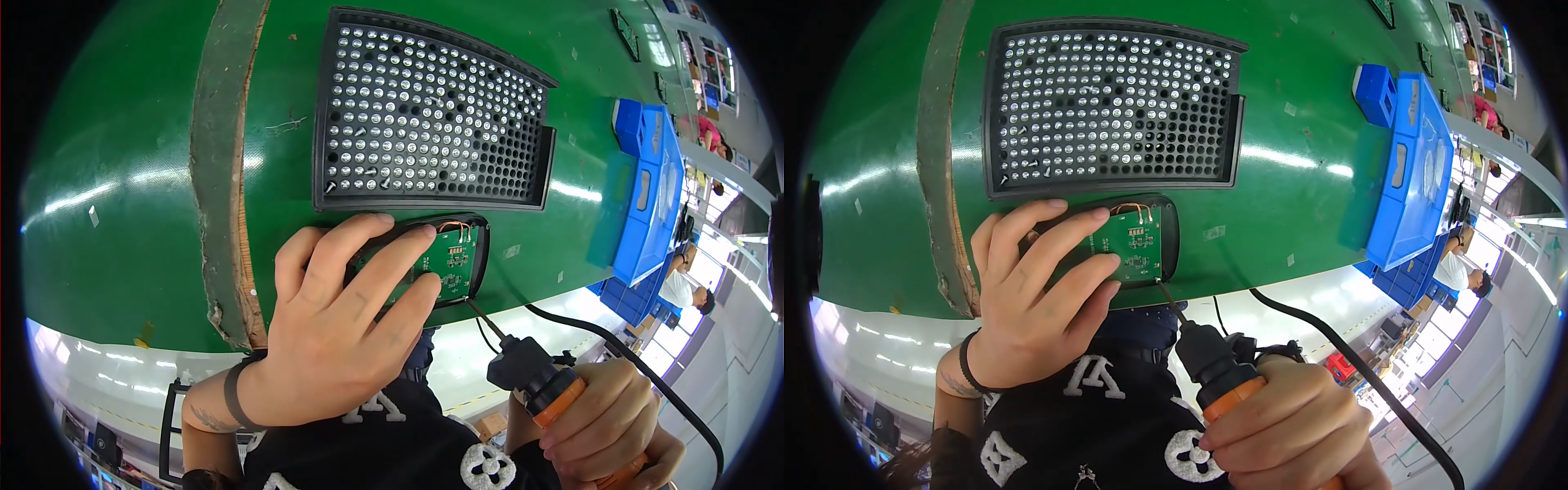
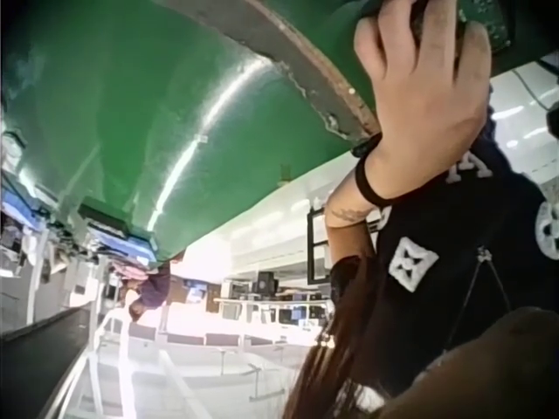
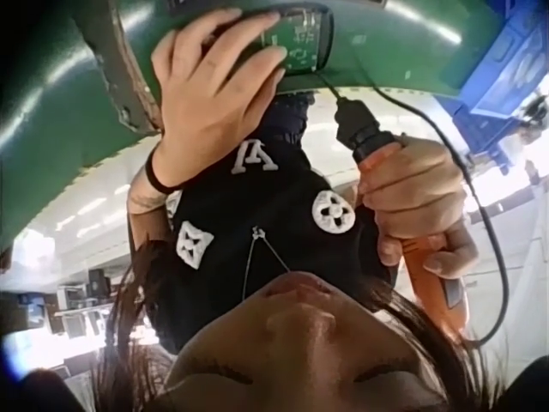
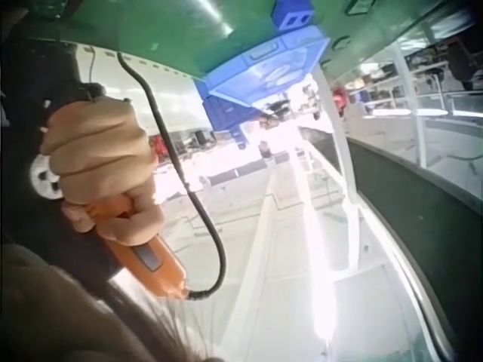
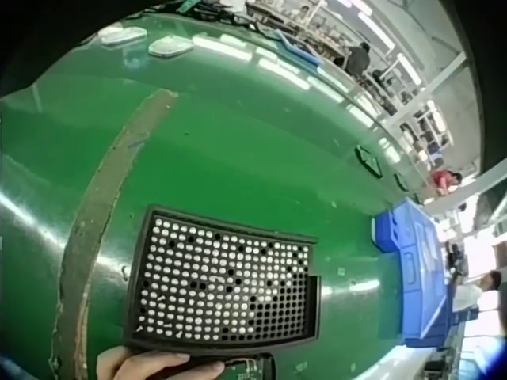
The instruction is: Assembling circuit boards and electronic components into plastic housings on a production line.
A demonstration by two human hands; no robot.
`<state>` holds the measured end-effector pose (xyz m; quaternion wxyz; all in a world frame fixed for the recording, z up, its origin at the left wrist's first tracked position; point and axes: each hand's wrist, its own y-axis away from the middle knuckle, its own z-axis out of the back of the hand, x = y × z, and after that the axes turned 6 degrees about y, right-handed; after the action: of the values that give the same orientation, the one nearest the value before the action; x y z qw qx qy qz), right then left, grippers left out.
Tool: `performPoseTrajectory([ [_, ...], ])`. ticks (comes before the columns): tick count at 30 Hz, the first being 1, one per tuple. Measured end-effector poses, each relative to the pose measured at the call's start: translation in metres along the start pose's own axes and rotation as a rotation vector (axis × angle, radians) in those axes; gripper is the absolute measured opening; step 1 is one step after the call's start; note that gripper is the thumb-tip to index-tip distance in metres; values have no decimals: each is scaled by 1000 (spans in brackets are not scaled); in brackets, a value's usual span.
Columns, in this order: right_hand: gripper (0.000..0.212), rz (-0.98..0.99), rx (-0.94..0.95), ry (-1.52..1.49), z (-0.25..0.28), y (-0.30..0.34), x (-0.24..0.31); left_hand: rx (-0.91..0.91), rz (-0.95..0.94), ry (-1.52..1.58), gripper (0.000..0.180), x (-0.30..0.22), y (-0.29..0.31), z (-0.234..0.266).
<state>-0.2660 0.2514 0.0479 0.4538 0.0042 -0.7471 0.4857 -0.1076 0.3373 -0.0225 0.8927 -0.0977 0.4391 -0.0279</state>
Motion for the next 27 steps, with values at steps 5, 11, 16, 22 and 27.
performPoseTrajectory([
  [5, 31, -553, 209, 73, 10, -9, 32, 6, -1, -5, 32, 1, 0, 1],
  [11, 30, -403, 164, 87, 4, -2, 23, 9, 2, 1, 31, 1, 1, 2],
  [16, 28, -283, 100, 146, -5, -7, 18, 4, -18, 10, 31, -1, -2, 0],
  [22, 28, -268, 62, 178, -11, -5, 12, 26, -17, 3, 30, 0, 1, 3],
  [27, 27, -332, 89, 123, -8, -21, 2, -15, 5, -9, 32, 1, 1, 1],
])
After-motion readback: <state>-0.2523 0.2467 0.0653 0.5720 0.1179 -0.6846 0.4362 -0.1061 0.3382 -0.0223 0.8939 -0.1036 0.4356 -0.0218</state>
